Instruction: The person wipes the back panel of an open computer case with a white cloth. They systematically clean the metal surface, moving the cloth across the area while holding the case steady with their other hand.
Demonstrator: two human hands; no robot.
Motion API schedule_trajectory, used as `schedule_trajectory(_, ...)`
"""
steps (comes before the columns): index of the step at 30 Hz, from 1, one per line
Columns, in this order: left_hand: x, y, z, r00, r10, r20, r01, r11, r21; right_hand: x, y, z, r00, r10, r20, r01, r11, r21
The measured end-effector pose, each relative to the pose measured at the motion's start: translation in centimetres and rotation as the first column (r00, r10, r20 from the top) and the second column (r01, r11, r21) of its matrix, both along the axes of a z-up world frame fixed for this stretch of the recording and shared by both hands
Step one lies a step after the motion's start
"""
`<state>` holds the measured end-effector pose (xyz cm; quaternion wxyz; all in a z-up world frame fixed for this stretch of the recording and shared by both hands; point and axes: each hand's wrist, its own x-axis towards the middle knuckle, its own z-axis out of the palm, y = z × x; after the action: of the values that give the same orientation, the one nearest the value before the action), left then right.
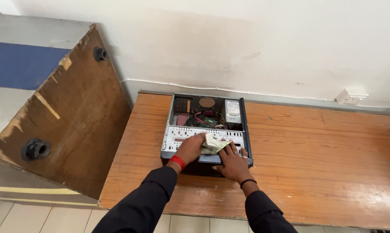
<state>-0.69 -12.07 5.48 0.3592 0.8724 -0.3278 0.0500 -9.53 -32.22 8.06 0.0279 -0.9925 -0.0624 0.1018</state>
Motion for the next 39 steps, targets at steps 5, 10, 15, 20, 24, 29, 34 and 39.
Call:
schedule_trajectory(5,1.1,3.9,1.2,0.92,0.335,0.203,-0.373,0.907,0.195,0.2,-0.6,-1.2,0.998,0.018,0.062,-0.019,1.0,0.019)
schedule_trajectory(10,3.4,6.5,-1.6,0.607,0.398,0.688,-0.535,0.844,-0.017,0.2,-0.5,-1.1,0.997,0.022,0.08,-0.025,0.999,0.034)
schedule_trajectory(15,1.9,-0.5,-3.0,0.918,0.309,0.248,-0.327,0.944,0.035,0.0,-0.1,-0.2,0.996,-0.052,0.077,0.039,0.986,0.16)
schedule_trajectory(20,0.6,-7.8,-3.0,0.995,0.089,-0.049,-0.084,0.991,0.107,1.1,-1.5,-2.1,0.986,-0.136,0.099,0.093,0.932,0.352)
schedule_trajectory(24,-0.9,-4.5,0.9,0.977,-0.075,-0.2,0.079,0.997,0.013,3.3,-3.8,-9.3,0.909,-0.07,0.412,-0.049,0.961,0.271)
schedule_trajectory(29,-2.2,3.3,-0.9,0.976,0.218,-0.015,-0.201,0.92,0.336,2.3,-0.4,-4.9,0.863,-0.21,0.46,0.048,0.939,0.34)
schedule_trajectory(34,-3.9,5.3,-1.9,0.926,0.325,0.191,-0.369,0.886,0.282,2.0,4.7,-3.6,0.904,-0.329,0.275,0.194,0.886,0.422)
schedule_trajectory(39,-3.1,4.4,-1.8,0.886,0.431,0.17,-0.462,0.853,0.244,0.8,7.5,-1.3,0.867,-0.125,0.482,-0.142,0.866,0.479)
